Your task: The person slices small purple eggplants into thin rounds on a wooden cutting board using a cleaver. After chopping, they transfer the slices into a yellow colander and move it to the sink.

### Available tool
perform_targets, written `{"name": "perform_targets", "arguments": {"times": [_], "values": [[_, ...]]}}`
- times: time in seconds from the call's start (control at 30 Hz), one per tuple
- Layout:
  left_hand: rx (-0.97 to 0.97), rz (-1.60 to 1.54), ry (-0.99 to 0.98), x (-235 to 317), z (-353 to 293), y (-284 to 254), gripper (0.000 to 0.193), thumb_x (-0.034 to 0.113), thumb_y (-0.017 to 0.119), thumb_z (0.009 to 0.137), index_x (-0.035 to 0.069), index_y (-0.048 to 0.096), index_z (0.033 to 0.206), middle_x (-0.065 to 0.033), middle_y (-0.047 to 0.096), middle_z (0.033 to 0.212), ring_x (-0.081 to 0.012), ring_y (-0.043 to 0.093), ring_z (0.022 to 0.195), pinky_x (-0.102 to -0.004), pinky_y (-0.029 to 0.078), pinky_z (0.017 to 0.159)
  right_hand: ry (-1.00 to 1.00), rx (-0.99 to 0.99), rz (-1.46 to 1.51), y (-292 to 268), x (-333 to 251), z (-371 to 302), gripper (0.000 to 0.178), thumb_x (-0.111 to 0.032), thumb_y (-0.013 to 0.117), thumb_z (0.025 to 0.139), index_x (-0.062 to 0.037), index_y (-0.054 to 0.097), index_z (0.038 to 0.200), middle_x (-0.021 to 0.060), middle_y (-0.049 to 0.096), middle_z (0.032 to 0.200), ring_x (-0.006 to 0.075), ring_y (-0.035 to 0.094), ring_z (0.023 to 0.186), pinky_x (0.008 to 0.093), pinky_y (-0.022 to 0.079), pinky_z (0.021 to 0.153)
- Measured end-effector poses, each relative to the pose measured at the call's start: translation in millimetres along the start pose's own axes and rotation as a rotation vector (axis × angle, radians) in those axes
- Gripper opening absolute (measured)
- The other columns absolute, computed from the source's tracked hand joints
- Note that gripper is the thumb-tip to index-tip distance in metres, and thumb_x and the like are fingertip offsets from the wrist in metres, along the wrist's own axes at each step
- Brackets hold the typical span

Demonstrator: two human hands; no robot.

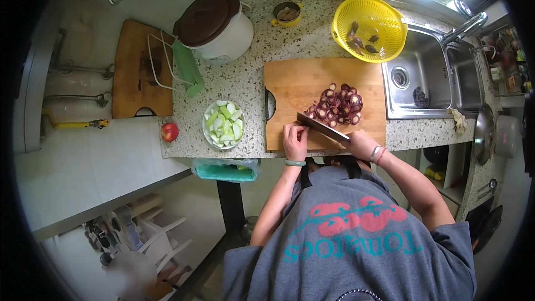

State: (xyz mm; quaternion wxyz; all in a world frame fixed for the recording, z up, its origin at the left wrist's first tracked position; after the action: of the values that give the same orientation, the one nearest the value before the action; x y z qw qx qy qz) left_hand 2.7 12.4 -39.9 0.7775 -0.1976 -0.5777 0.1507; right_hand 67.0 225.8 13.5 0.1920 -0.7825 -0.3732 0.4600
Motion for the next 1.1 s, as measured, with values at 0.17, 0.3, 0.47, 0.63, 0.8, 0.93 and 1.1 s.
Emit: {"name": "perform_targets", "arguments": {"times": [0.17, 0.3, 0.47, 0.63, 0.8, 0.93, 1.1], "values": [[-0.059, -0.015, -0.062, 12.8, 7.8, -4.3, 0.035, 0.007, 0.077, 0.078, 0.004, 0.06, 0.109, -0.0087, 0.057, 0.104, -0.0174, 0.055, 0.07, -0.0295, 0.052, 0.065, 0.015, 0.138, 0.047, -6.1, 13.4, -21.2, 0.027, -0.026, 0.06, 0.089, -0.001, 0.069, 0.081, 0.0253, 0.063, 0.073, 0.0439, 0.062, 0.073, 0.0491, 0.05, 0.068], [-0.17, 0.075, -0.001, 21.0, 10.5, -7.1, 0.032, 0.01, 0.077, 0.077, 0.004, 0.061, 0.104, -0.0084, 0.057, 0.101, -0.02, 0.057, 0.072, -0.033, 0.051, 0.07, -0.048, 0.188, 0.133, 0.9, 3.2, -19.4, 0.023, -0.023, 0.06, 0.089, -0.0014, 0.066, 0.084, 0.0246, 0.062, 0.073, 0.0438, 0.061, 0.072, 0.0502, 0.048, 0.065], [-0.188, 0.046, -0.04, 7.1, 4.3, -7.4, 0.032, 0.01, 0.077, 0.077, 0.004, 0.06, 0.103, -0.009, 0.056, 0.097, -0.0217, 0.059, 0.075, -0.0344, 0.051, 0.069, -0.044, 0.184, 0.138, 0.6, -17.0, -17.1, 0.02, -0.021, 0.059, 0.09, -0.0017, 0.065, 0.087, 0.0242, 0.062, 0.073, 0.0435, 0.061, 0.073, 0.0498, 0.048, 0.065], [-0.213, 0.191, 0.014, 26.2, 15.3, -5.1, 0.036, 0.009, 0.076, 0.075, 0.005, 0.059, 0.107, -0.0099, 0.055, 0.1, -0.0268, 0.06, 0.08, -0.0363, 0.051, 0.073, -0.041, 0.161, 0.127, 1.2, -12.2, -10.5, 0.021, -0.021, 0.06, 0.089, -0.0011, 0.066, 0.087, 0.0244, 0.062, 0.073, 0.0433, 0.061, 0.072, 0.0493, 0.048, 0.065], [-0.274, 0.15, -0.074, 28.5, 21.2, 2.5, 0.031, 0.009, 0.073, 0.077, 0.009, 0.058, 0.104, -0.0107, 0.054, 0.101, -0.0348, 0.06, 0.092, -0.0436, 0.05, 0.076, -0.063, 0.157, 0.118, 5.0, -14.5, -6.2, 0.027, -0.024, 0.061, 0.091, 0.0019, 0.064, 0.082, 0.024, 0.061, 0.067, 0.0403, 0.061, 0.06, 0.0438, 0.048, 0.057], [-0.182, 0.105, -0.25, 14.9, 23.1, -8.6, 0.025, 0.008, 0.073, 0.08, 0.004, 0.058, 0.099, -0.0099, 0.057, 0.094, -0.0214, 0.06, 0.072, -0.0344, 0.051, 0.066, 0.101, -0.037, 0.298, 2.4, -15.3, -7.4, 0.034, -0.028, 0.061, 0.093, 0.0017, 0.063, 0.076, 0.0136, 0.06, 0.058, 0.0244, 0.059, 0.047, 0.0385, 0.047, 0.049], [-0.133, 0.091, -0.277, 3.0, 29.1, -18.3, 0.035, 0.007, 0.077, 0.077, 0.002, 0.06, 0.108, -0.0087, 0.058, 0.09, -0.0158, 0.058, 0.066, -0.0309, 0.052, 0.063, 0.269, -0.194, 0.527, 5.3, -1.0, -10.4, 0.038, -0.032, 0.061, 0.094, 0.0001, 0.062, 0.073, 0.0048, 0.056, 0.054, 0.0138, 0.055, 0.045, 0.0323, 0.046, 0.043]]}}
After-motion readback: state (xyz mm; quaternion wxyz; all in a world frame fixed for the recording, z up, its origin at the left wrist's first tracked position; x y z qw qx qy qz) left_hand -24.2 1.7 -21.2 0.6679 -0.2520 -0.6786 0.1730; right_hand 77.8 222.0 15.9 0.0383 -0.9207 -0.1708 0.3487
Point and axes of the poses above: each hand's wrist, its own z-axis towards the middle knuckle, its own y-axis out of the palm, x = y × z, the point moved 3 cm from there along z, towards the middle knuckle
